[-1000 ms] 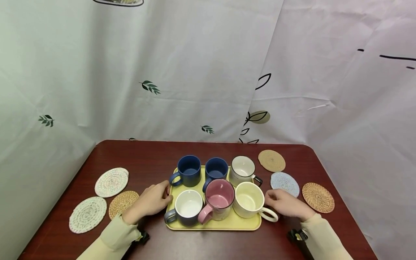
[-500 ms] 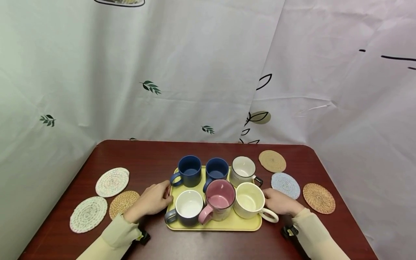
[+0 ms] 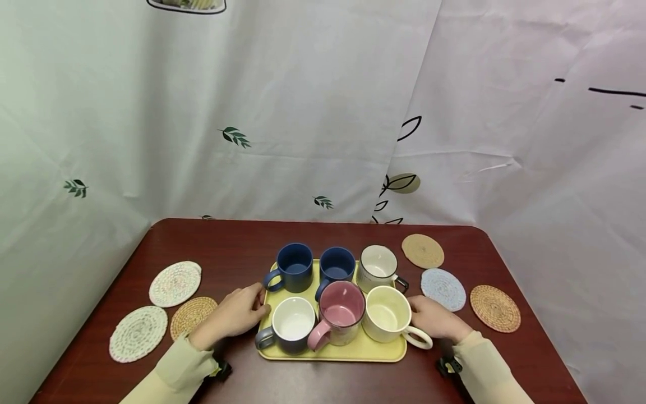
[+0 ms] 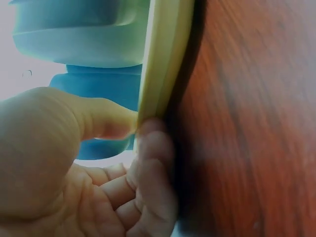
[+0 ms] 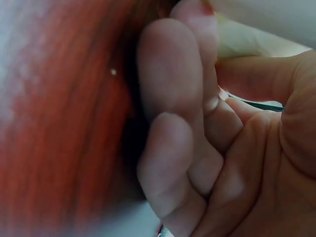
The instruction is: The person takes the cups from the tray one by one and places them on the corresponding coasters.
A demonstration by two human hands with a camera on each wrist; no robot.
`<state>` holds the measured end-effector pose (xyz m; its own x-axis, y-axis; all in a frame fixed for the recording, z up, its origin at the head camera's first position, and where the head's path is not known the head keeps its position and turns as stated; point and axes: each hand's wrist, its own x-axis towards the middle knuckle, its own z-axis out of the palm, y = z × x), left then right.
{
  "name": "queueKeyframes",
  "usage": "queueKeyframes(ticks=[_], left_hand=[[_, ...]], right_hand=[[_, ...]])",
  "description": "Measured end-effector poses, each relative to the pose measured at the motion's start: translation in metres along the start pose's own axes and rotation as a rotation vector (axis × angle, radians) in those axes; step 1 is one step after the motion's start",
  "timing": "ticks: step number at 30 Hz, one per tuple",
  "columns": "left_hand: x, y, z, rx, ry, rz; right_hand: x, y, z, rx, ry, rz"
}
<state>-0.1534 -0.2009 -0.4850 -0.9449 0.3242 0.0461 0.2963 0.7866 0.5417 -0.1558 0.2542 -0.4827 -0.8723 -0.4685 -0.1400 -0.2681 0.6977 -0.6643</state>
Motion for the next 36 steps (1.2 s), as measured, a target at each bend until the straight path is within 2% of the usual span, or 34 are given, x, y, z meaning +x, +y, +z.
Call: queueKeyframes(ticks=[2,3,6,11,14,16,20,25,30,36], left_hand=[[-0.001,0.002,-0.002,0.014,-0.009,-0.031],[-0.002,0.007,-0.005,0.018,-0.020,-0.070],[-0.004,0.009,-0.009,0.055,0.003,-0.095],[-0.007,0.001,-0.016,0.125,0.111,-0.066],[-0.009,-0.009,-0.025,0.184,0.185,-0.040],[-0.011,-0.016,-0.034,0.219,0.209,-0.042],[-0.014,-0.033,-0.055,0.260,0.201,-0.086],[-0.020,-0.056,-0.078,0.260,0.200,-0.141],[-0.024,-0.075,-0.089,0.263,0.177,-0.187],[-0.027,-0.097,-0.097,0.297,0.073,-0.270]], right_hand=[[-0.001,0.001,0.000,0.003,0.008,-0.001],[-0.001,0.002,0.000,0.005,0.012,-0.005],[-0.002,0.004,0.001,0.003,0.022,-0.017],[-0.003,0.004,0.002,0.006,0.025,-0.008],[-0.003,0.004,0.003,0.013,0.027,-0.014],[-0.002,0.004,0.003,0.014,0.031,-0.025],[-0.002,0.005,0.003,0.006,0.042,-0.036],[-0.001,0.006,0.002,-0.008,0.042,-0.024],[-0.002,0.005,0.002,-0.005,0.040,-0.012],[-0.003,0.005,0.002,0.011,0.035,-0.022]])
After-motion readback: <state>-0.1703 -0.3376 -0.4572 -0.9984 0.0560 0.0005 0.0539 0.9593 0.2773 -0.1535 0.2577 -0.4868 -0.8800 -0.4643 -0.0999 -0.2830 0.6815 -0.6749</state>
